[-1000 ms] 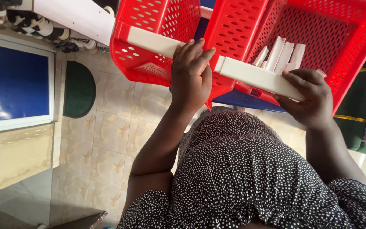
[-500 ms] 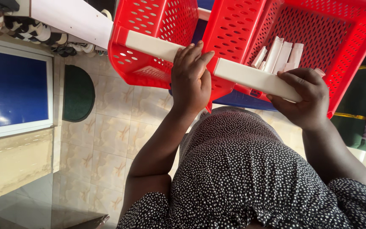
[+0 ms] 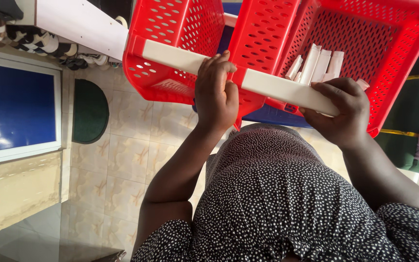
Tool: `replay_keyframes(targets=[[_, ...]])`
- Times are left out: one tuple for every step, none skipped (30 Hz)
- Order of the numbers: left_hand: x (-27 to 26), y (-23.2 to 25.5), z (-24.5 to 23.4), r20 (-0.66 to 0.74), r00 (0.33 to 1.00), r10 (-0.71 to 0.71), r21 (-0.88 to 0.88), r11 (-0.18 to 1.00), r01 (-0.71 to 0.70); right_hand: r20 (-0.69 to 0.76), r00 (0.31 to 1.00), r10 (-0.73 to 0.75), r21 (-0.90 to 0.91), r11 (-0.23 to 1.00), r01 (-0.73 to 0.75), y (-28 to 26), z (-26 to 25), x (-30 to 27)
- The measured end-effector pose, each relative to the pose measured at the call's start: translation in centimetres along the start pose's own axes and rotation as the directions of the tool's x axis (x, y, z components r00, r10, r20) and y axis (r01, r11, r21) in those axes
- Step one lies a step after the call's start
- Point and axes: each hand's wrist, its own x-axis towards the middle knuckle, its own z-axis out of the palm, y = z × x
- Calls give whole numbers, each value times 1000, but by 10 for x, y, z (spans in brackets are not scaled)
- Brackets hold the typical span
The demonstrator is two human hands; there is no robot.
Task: The person assembles red plastic baskets by inserting white plastic rods into the basket frames. They handle the baskets and rods by hand, fitting the rods into slots on the basket sides and stacking the assembled units.
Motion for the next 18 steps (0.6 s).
replay_keyframes(targets=[[0, 0, 1, -4, 1000, 0, 4, 1000, 0, 2, 1000, -1, 3, 1000, 1, -1, 0, 1], [0, 1, 1, -8, 1000, 0, 8, 1000, 0, 3, 1000, -2, 5, 1000, 2, -1, 0, 1], [0, 1, 1, -10, 1000, 0, 12, 1000, 0, 6, 1000, -2, 6, 1000, 2, -2, 0, 2], [0, 0, 1, -7, 1000, 2, 11, 1000, -2, 8, 1000, -2, 6, 1000, 2, -3, 0, 3], [0, 0, 0, -6, 1000, 5, 9, 1000, -5, 10, 1000, -4, 5, 1000, 4, -3, -1, 4], [1, -1, 0, -5, 1000, 7, 8, 1000, -7, 24, 1000, -2, 3, 1000, 2, -3, -1, 5], [1, -1, 0, -5, 1000, -6, -6, 1000, 6, 43, 999, 2, 3, 1000, -2, -3, -3, 4], [1, -2, -1, -5, 1000, -20, -19, 1000, 20, 62, 998, 6, 3, 1000, -6, -2, -5, 4], [2, -3, -2, -3, 1000, -30, -35, 999, 30, 76, 997, 16, 1, 1000, -16, -1, -6, 3], [2, -2, -3, -3, 1000, -17, -17, 1000, 17, 90, 996, 27, 0, 1000, -27, 0, -7, 3], [2, 0, -4, -4, 1000, 0, -2, 1000, 0, 100, 994, 38, -5, 999, -37, 0, -8, 2], [4, 1, -5, -4, 1000, 17, 12, 1000, -17, 99, 994, 39, 47, 998, -44, 2, -9, 2], [5, 2, -6, 4, 999, 33, 28, 999, -33, 101, 994, 41, 101, 994, -51, 4, -11, 0], [6, 4, -8, 12, 999, 49, 43, 998, -50, 103, 994, 42, 154, 986, -57, 7, -12, -3], [9, 5, -10, 14, 998, 65, 61, 996, -66, 98, 995, 36, 222, 973, -57, 12, -13, -6], [12, 6, -11, 28, 998, 56, 65, 996, -58, 92, 995, 31, 290, 955, -57, 17, -14, -9], [14, 7, -13, 47, 998, 47, 70, 996, -50, 86, 996, 30, 358, 932, -59, 22, -12, -14], [17, 8, -14, 65, 997, 38, 75, 996, -42, 91, 992, 82, 604, 787, -121, 29, -9, -18]])
